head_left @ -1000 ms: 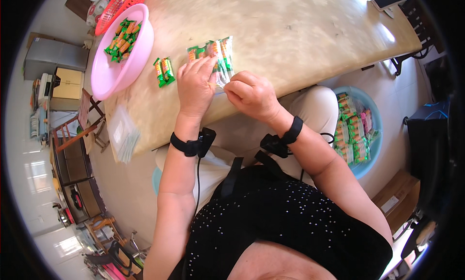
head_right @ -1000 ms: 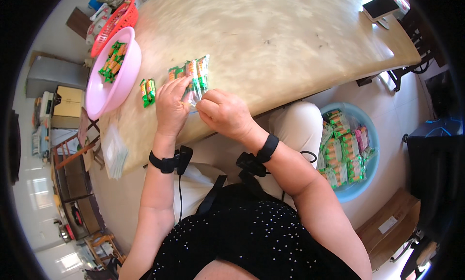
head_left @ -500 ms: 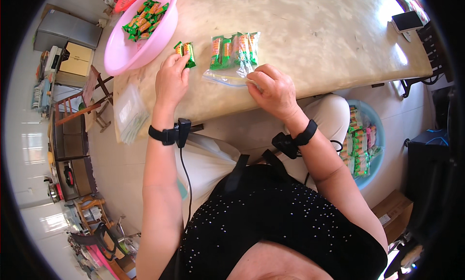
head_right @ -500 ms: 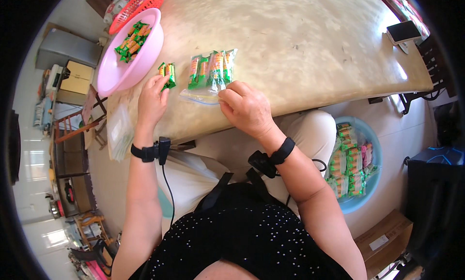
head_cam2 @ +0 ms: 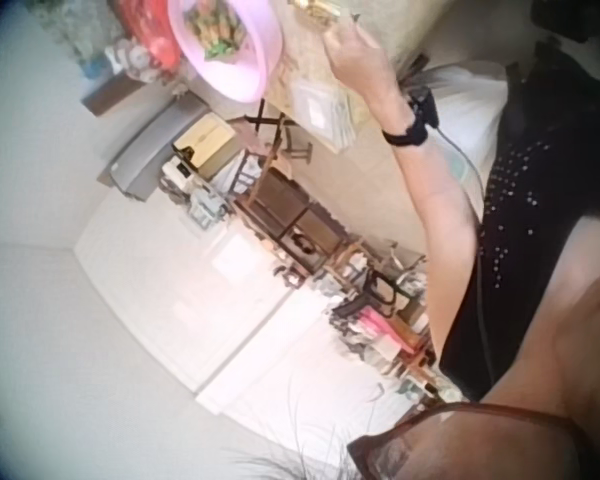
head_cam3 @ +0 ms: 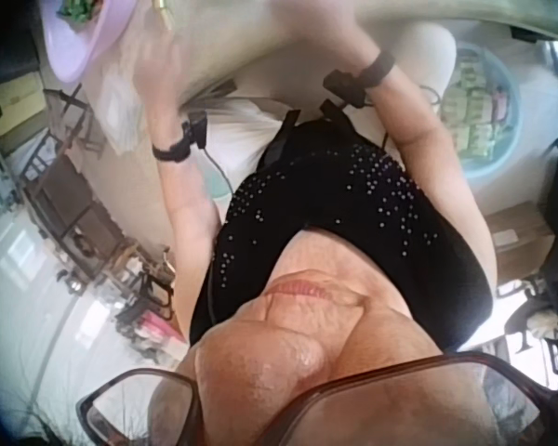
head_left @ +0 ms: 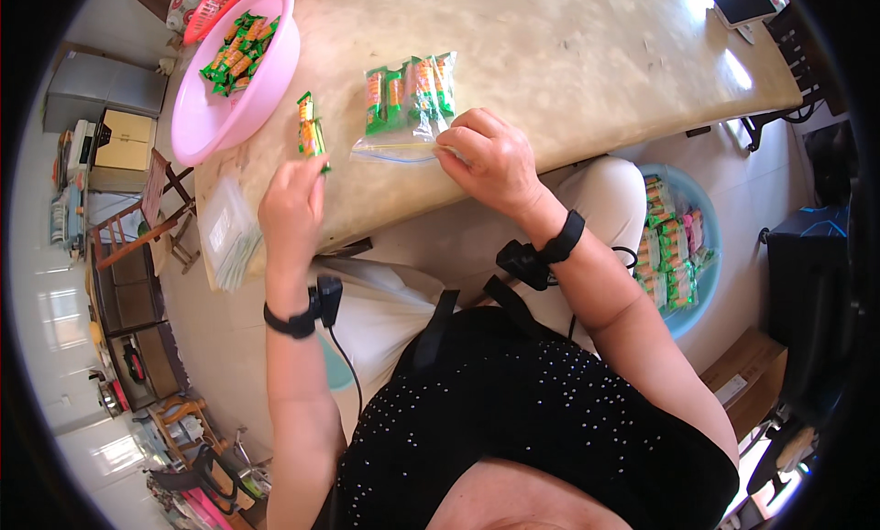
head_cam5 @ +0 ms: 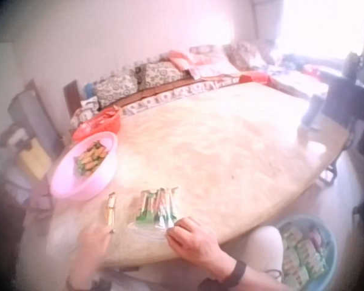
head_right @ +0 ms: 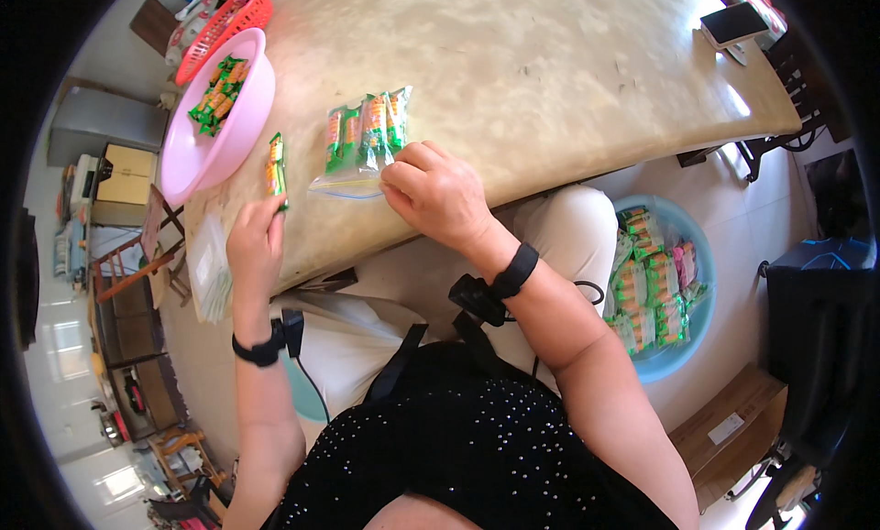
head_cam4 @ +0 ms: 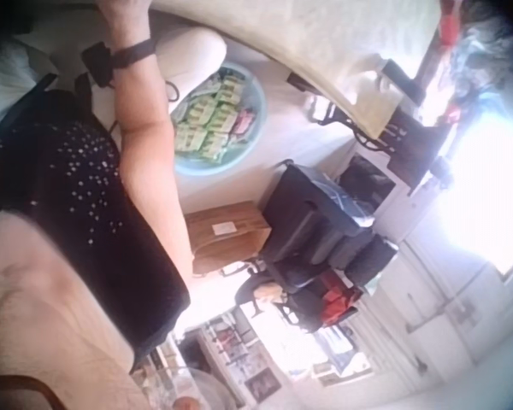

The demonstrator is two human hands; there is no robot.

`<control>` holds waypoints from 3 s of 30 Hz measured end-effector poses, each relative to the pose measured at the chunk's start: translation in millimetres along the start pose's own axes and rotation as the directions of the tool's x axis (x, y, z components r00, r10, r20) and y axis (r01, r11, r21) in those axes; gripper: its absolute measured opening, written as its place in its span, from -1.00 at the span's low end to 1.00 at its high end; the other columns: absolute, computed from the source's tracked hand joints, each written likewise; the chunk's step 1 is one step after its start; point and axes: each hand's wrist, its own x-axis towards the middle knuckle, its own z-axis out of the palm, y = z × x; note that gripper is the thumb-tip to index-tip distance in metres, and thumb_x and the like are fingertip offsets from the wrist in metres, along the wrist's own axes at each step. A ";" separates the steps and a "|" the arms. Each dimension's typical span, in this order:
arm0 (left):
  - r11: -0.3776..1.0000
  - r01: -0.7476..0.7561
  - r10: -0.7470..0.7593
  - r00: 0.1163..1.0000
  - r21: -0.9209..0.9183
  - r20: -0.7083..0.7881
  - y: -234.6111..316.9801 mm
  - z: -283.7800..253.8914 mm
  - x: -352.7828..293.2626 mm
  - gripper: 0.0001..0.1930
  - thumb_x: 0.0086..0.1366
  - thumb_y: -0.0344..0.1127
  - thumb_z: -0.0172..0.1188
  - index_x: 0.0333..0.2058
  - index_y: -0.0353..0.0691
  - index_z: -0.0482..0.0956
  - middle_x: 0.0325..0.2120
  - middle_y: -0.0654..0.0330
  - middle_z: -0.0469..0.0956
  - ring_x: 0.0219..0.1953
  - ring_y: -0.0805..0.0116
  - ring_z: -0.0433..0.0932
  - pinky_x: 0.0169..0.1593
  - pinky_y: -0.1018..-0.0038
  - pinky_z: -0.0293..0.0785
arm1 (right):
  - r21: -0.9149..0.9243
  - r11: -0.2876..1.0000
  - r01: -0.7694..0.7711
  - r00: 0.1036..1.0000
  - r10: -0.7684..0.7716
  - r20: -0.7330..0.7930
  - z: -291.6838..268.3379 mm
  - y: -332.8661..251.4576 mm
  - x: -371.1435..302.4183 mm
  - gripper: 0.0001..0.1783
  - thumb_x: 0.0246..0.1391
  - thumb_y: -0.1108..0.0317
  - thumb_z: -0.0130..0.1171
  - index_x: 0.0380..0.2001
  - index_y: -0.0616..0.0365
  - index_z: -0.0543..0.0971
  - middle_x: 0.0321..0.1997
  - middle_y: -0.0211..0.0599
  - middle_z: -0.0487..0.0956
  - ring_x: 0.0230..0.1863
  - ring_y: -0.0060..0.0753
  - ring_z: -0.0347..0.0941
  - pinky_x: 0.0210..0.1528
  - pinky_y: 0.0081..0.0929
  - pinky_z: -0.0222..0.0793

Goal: The person picks up individual green packaged snack bars from a bowl on the table, aligns four of them side-by-side on the tabletop, and then places them into a clear plastic bag one by one, sealing the bag at the end.

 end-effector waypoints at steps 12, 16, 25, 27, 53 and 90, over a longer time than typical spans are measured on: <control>0.932 -0.263 0.273 0.962 -0.250 0.007 64.4 7.4 -27.3 -0.63 0.01 -0.53 0.35 -0.18 0.02 0.63 -0.47 0.24 0.46 -0.47 0.21 0.49 -0.45 0.32 0.41 | -0.009 1.000 -0.018 0.999 0.017 -0.039 1.0 -0.2 1.4 -0.85 -0.16 0.45 0.40 -0.51 0.07 0.60 -0.48 -0.36 0.53 -0.45 -0.28 0.51 -0.47 -0.37 0.45; 0.946 -0.304 0.298 0.952 -0.112 -0.064 59.9 23.8 -10.7 -0.66 0.03 -0.51 0.32 -0.19 0.02 0.63 -0.47 0.24 0.45 -0.47 0.22 0.49 -0.46 0.31 0.40 | -0.011 1.000 -0.012 0.999 0.012 -0.041 2.3 -0.8 2.7 -0.86 -0.15 0.44 0.40 -0.50 0.07 0.60 -0.48 -0.37 0.53 -0.46 -0.28 0.51 -0.48 -0.37 0.45; 0.955 -0.293 0.297 0.947 0.050 -0.118 52.3 49.0 11.8 -0.67 0.06 -0.48 0.30 -0.17 0.06 0.64 -0.47 0.25 0.46 -0.47 0.20 0.51 -0.46 0.30 0.44 | 0.000 1.000 -0.014 1.000 0.014 -0.004 1.6 -1.0 -0.9 -0.88 -0.09 0.36 0.33 -0.52 0.02 0.54 -0.46 -0.40 0.48 -0.41 -0.27 0.48 -0.43 -0.32 0.44; 0.954 -0.295 0.299 0.945 0.047 -0.133 51.2 50.5 16.4 -0.68 0.08 -0.48 0.29 -0.17 0.04 0.61 -0.46 0.24 0.49 -0.45 0.19 0.53 -0.45 0.29 0.45 | 0.003 1.000 -0.021 1.000 0.021 -0.004 1.7 -1.4 -0.9 -0.88 -0.09 0.36 0.32 -0.52 0.02 0.54 -0.45 -0.41 0.48 -0.40 -0.28 0.48 -0.43 -0.32 0.44; 0.975 -0.198 0.209 0.971 0.101 -0.116 50.4 69.2 63.1 -0.64 0.08 -0.44 0.31 -0.09 -0.05 0.63 -0.22 0.25 0.61 -0.16 0.23 0.58 -0.12 0.30 0.43 | 0.034 0.999 0.018 1.000 -0.018 -0.013 -0.9 0.3 -0.8 -0.88 -0.18 0.51 0.32 -0.49 0.09 0.60 -0.45 -0.34 0.52 -0.45 -0.25 0.49 -0.45 -0.35 0.44; 0.999 0.042 -0.045 0.988 -0.025 -0.145 -21.9 -0.3 -16.7 -0.73 0.15 -0.54 0.23 -0.16 -0.11 0.61 -0.41 0.10 0.55 -0.37 0.10 0.55 -0.29 0.29 0.47 | 0.003 0.981 0.195 0.980 -0.195 -0.044 9.6 -11.6 5.9 -0.81 -0.21 0.52 0.39 -0.46 0.05 0.59 -0.42 -0.42 0.53 -0.41 -0.29 0.45 -0.36 -0.37 0.41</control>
